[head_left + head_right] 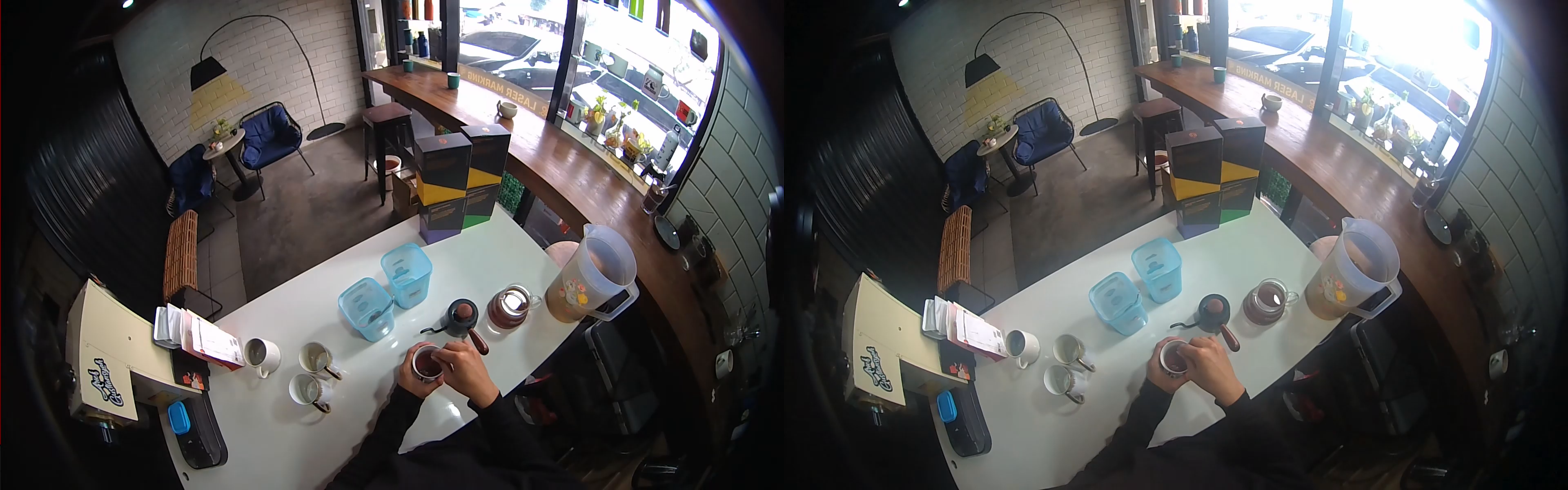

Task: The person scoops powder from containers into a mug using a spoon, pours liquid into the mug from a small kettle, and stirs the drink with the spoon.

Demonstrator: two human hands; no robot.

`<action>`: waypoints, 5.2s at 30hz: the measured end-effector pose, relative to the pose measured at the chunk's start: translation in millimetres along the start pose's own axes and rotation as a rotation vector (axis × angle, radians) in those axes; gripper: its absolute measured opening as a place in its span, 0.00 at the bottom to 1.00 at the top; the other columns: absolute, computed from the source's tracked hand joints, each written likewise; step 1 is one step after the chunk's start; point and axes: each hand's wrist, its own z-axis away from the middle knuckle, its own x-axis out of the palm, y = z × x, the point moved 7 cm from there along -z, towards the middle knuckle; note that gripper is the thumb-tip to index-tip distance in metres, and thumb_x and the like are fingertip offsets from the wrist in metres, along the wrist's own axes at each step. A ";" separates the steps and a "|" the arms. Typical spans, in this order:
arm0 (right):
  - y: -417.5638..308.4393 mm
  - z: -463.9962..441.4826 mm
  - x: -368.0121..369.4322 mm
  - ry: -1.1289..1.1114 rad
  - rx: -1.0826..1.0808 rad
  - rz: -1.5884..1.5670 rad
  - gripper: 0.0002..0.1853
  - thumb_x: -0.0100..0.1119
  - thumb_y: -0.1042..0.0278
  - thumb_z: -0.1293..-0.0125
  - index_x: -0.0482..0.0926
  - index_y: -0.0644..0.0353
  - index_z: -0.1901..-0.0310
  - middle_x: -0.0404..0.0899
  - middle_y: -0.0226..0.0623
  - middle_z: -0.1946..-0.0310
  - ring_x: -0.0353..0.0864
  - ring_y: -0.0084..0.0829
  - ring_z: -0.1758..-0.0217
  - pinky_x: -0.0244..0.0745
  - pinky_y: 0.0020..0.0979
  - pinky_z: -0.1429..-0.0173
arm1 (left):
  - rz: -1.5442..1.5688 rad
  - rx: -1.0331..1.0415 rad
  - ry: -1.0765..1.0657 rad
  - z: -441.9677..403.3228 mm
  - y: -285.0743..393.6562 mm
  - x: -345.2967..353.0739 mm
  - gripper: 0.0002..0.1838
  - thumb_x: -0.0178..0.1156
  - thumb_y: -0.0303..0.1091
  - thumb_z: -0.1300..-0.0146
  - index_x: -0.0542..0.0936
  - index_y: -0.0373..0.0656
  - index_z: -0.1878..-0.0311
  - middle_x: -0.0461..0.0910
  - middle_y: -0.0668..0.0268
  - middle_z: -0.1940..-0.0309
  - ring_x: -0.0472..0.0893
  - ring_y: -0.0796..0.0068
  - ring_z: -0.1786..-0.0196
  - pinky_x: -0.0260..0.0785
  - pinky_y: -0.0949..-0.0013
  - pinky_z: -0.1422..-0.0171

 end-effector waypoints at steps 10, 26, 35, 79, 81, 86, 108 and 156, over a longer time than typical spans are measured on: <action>-2.5 -0.8 -11.7 0.057 -0.020 0.089 0.06 0.66 0.74 0.43 0.85 0.61 0.64 0.79 0.38 0.72 0.79 0.43 0.66 0.73 0.40 0.56 | -0.018 0.029 0.001 -0.7 3.7 -0.4 0.43 0.80 0.36 0.59 0.70 0.41 0.37 0.81 0.57 0.47 0.83 0.63 0.46 0.77 0.62 0.40; -0.2 0.9 -12.0 0.027 0.017 0.034 0.06 0.65 0.75 0.42 0.86 0.61 0.62 0.80 0.39 0.71 0.80 0.44 0.65 0.72 0.39 0.55 | -0.064 0.018 0.018 0.3 1.0 -0.4 0.43 0.81 0.37 0.58 0.71 0.40 0.38 0.81 0.57 0.48 0.84 0.62 0.48 0.77 0.62 0.41; 3.4 -1.9 -3.1 0.119 0.000 -0.059 0.07 0.63 0.77 0.41 0.86 0.60 0.61 0.80 0.39 0.71 0.79 0.44 0.64 0.74 0.40 0.56 | -0.053 0.029 0.010 -1.8 7.7 -2.0 0.44 0.80 0.35 0.60 0.71 0.40 0.36 0.80 0.58 0.46 0.82 0.65 0.44 0.76 0.63 0.39; 1.4 -3.8 -2.4 0.117 0.000 0.017 0.06 0.65 0.76 0.43 0.86 0.61 0.63 0.81 0.40 0.70 0.79 0.43 0.65 0.72 0.39 0.56 | -0.051 0.020 0.003 -1.4 8.0 -2.4 0.45 0.81 0.37 0.60 0.70 0.41 0.37 0.80 0.57 0.46 0.82 0.61 0.44 0.75 0.61 0.38; 1.8 -2.1 -9.1 0.113 0.013 0.087 0.05 0.65 0.76 0.43 0.85 0.61 0.64 0.80 0.40 0.70 0.79 0.43 0.64 0.72 0.39 0.56 | -0.036 0.017 0.002 0.0 2.9 -0.8 0.44 0.81 0.37 0.60 0.70 0.41 0.37 0.80 0.57 0.46 0.82 0.61 0.44 0.75 0.61 0.38; -3.0 0.1 0.1 -0.026 0.009 -0.023 0.05 0.62 0.77 0.44 0.84 0.60 0.66 0.79 0.41 0.73 0.79 0.44 0.65 0.71 0.40 0.56 | -0.040 0.024 -0.003 0.5 -2.8 0.0 0.43 0.80 0.36 0.60 0.71 0.41 0.37 0.80 0.56 0.46 0.82 0.61 0.44 0.75 0.61 0.38; 0.5 -1.6 -8.0 0.164 -0.014 0.013 0.06 0.65 0.76 0.43 0.86 0.61 0.63 0.80 0.40 0.71 0.80 0.43 0.66 0.73 0.40 0.53 | -0.008 0.013 0.011 0.9 -9.8 0.2 0.47 0.84 0.39 0.62 0.71 0.41 0.37 0.80 0.59 0.45 0.82 0.66 0.43 0.75 0.62 0.38; -1.7 -1.7 -11.2 0.036 0.018 0.034 0.08 0.66 0.75 0.43 0.87 0.61 0.61 0.81 0.41 0.71 0.80 0.44 0.66 0.74 0.39 0.54 | -0.065 0.057 0.031 0.2 -0.7 -0.7 0.43 0.81 0.39 0.59 0.71 0.41 0.37 0.81 0.57 0.48 0.84 0.62 0.47 0.77 0.61 0.41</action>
